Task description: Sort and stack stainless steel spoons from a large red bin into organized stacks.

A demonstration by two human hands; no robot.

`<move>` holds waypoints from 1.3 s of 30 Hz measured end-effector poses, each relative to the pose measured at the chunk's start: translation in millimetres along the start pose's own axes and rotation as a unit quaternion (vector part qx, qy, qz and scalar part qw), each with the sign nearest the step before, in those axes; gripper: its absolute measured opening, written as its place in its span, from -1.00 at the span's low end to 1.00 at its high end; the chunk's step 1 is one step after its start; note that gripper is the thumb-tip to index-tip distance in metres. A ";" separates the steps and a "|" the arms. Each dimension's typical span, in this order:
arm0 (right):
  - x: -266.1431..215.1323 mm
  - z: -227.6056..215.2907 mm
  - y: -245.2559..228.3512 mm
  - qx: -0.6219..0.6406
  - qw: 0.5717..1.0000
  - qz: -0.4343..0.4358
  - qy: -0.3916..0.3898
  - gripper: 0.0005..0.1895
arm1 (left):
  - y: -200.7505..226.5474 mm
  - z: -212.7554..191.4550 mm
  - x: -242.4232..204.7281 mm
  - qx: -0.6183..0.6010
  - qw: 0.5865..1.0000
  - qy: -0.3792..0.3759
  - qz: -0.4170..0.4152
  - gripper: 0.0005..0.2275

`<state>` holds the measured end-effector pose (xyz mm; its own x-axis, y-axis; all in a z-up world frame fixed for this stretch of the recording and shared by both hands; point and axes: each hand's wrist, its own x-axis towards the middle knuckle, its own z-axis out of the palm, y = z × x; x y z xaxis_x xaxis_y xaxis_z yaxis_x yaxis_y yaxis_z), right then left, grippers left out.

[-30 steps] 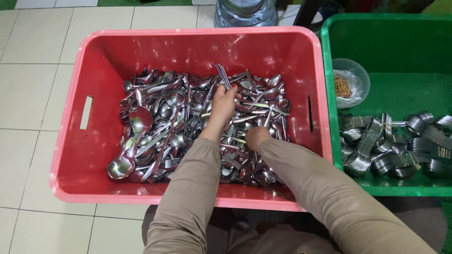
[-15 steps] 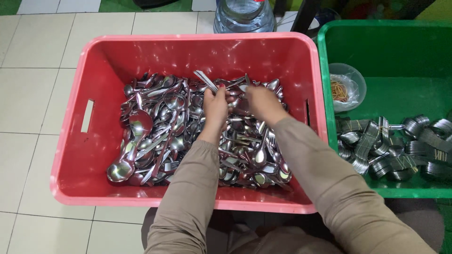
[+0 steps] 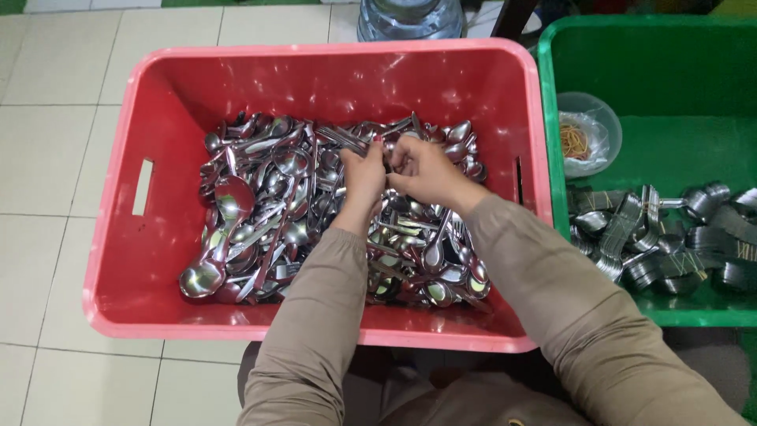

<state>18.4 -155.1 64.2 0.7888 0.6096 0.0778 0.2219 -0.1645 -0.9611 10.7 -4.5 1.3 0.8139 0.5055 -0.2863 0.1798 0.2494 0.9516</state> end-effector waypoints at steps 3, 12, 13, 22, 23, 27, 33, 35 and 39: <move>2.5 -8.1 3.4 0.070 0.994 0.026 -0.075 -0.77 | 30.6 0.9 -17.8 -0.079 0.996 -0.008 -0.052 -0.67; 3.8 -14.9 33.7 -0.437 0.859 0.196 -0.178 -0.80 | 30.5 -5.0 -17.9 -0.110 0.989 -0.085 -0.048 -0.77; -0.6 -3.0 36.1 -0.437 0.859 0.198 -0.177 -0.80 | 29.7 -4.9 -18.0 -0.110 0.989 -0.086 -0.048 -0.77; -27.9 64.2 104.9 -0.462 0.811 0.154 -0.324 -0.73 | 46.3 -2.8 -25.8 -0.126 0.979 -0.100 -0.123 -0.73; -27.9 66.5 107.2 -0.475 0.797 0.167 -0.333 -0.74 | 44.9 -2.8 -24.6 -0.128 0.979 -0.099 -0.127 -0.75; -26.2 70.1 101.2 -0.475 0.776 0.150 -0.388 -0.73 | 32.0 -4.0 -17.4 -0.112 0.985 -0.095 -0.088 -0.73; -3.4 47.4 76.6 -0.367 0.883 0.075 -0.284 -0.72 | 24.0 -1.1 -11.7 -0.104 0.990 -0.070 -0.070 -0.70; 5.6 23.5 45.1 -0.309 0.928 0.050 -0.204 -0.71 | 23.0 -3.2 -8.2 -0.124 0.989 -0.055 -0.053 -0.70; 18.5 -19.2 30.8 -0.189 0.981 -0.046 -0.012 -0.91 | 23.0 -4.3 -4.7 -0.120 0.993 -0.007 -0.020 -0.70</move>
<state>50.9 -163.8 41.1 0.7424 0.6533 0.1485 0.4918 -0.3809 -0.7830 8.6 2.4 24.0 0.8167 0.4806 -0.3195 0.0759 0.4593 0.8850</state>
